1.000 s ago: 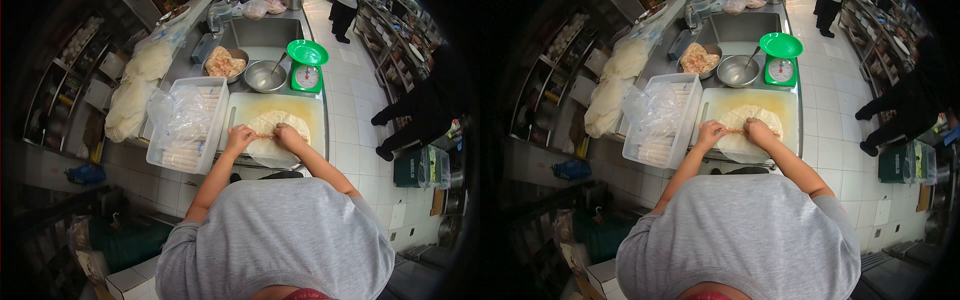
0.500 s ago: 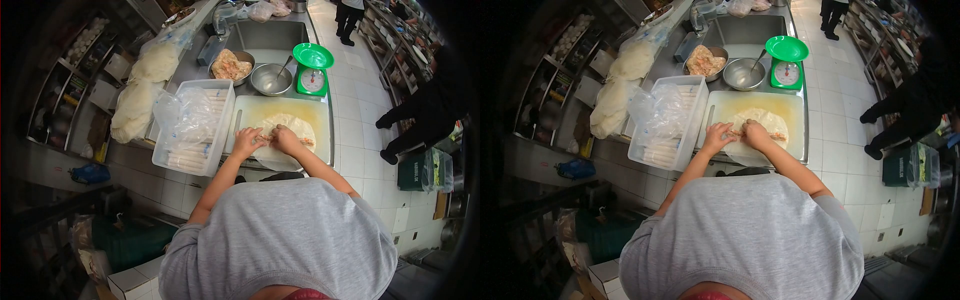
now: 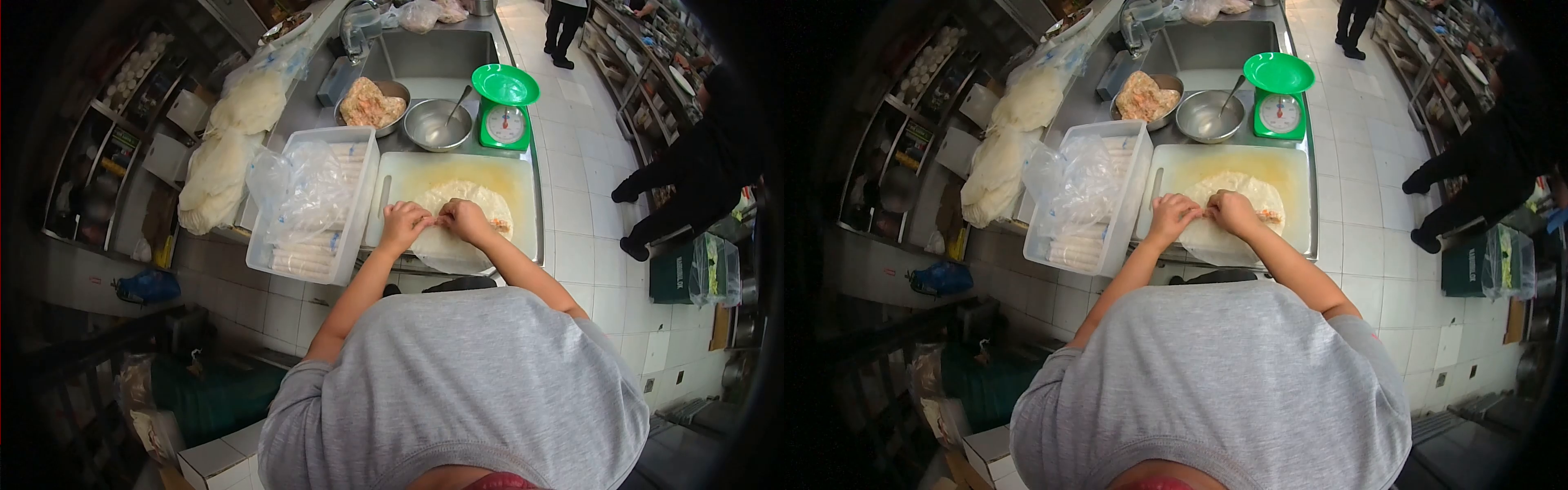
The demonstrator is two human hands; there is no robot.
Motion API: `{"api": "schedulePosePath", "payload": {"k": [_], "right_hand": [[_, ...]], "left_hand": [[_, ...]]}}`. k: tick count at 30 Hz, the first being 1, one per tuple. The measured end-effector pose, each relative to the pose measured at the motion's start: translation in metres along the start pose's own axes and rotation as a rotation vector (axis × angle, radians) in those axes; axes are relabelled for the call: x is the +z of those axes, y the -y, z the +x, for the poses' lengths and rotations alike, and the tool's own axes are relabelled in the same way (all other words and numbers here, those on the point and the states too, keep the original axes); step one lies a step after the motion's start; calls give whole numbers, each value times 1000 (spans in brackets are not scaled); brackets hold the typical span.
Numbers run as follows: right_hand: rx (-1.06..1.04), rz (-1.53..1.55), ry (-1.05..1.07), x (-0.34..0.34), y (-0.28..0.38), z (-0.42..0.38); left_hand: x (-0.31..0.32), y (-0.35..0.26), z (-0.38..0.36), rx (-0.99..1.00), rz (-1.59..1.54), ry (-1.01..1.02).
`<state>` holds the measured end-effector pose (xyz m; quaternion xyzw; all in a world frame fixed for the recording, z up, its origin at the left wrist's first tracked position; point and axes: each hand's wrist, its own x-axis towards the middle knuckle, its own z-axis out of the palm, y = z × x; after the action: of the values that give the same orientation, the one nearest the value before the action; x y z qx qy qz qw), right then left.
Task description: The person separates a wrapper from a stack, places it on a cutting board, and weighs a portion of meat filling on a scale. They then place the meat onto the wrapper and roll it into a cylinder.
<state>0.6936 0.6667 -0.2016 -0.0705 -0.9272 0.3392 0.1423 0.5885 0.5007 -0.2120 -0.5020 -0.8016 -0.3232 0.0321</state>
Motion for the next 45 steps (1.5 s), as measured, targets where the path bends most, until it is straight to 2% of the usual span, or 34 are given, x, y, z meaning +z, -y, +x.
{"api": "schedulePosePath", "payload": {"k": [4,7,10,13,16,19,22,24,26,29,32,33,36,38,42,45], "right_hand": [[-35,-5,42,3,1,0],[-138,-4,-24,-4,-8,-7],[-44,25,-229,-47,-7,-25],[9,92,-130,-92,-16,-57],[24,86,87,-94,-22,-94],[-185,48,108,-75,-15,-116],[-361,-212,11,-63,-2,-117],[-326,-173,-1,-56,-7,-121],[-309,-132,-33,-54,-16,-122],[-150,-104,-21,-54,-42,-122],[-62,-217,-305,-69,-35,-107],[-86,-231,-506,-76,-19,-97],[-303,-170,-586,-71,3,-83],[-370,-152,-279,-58,12,-73],[-299,-390,-232,-22,-19,-48],[-220,-375,-174,-15,-34,-41]], "left_hand": [[6,2,1,-4,33,42],[1,5,-4,6,20,58],[-11,-2,-21,24,53,24],[-29,-12,-41,106,135,66],[-36,-26,-62,249,216,99],[-17,-31,-69,323,283,109],[0,-38,-62,374,196,72],[6,-42,-57,428,90,27],[3,-45,-54,392,21,-24],[-14,-51,-37,347,-4,-92],[-22,-57,-2,271,24,-182],[-21,-57,13,242,35,-218],[-11,-49,54,168,-1,-245],[-1,-37,77,149,25,-243],[19,-11,103,114,120,-182],[26,-13,104,100,300,-316]]}}
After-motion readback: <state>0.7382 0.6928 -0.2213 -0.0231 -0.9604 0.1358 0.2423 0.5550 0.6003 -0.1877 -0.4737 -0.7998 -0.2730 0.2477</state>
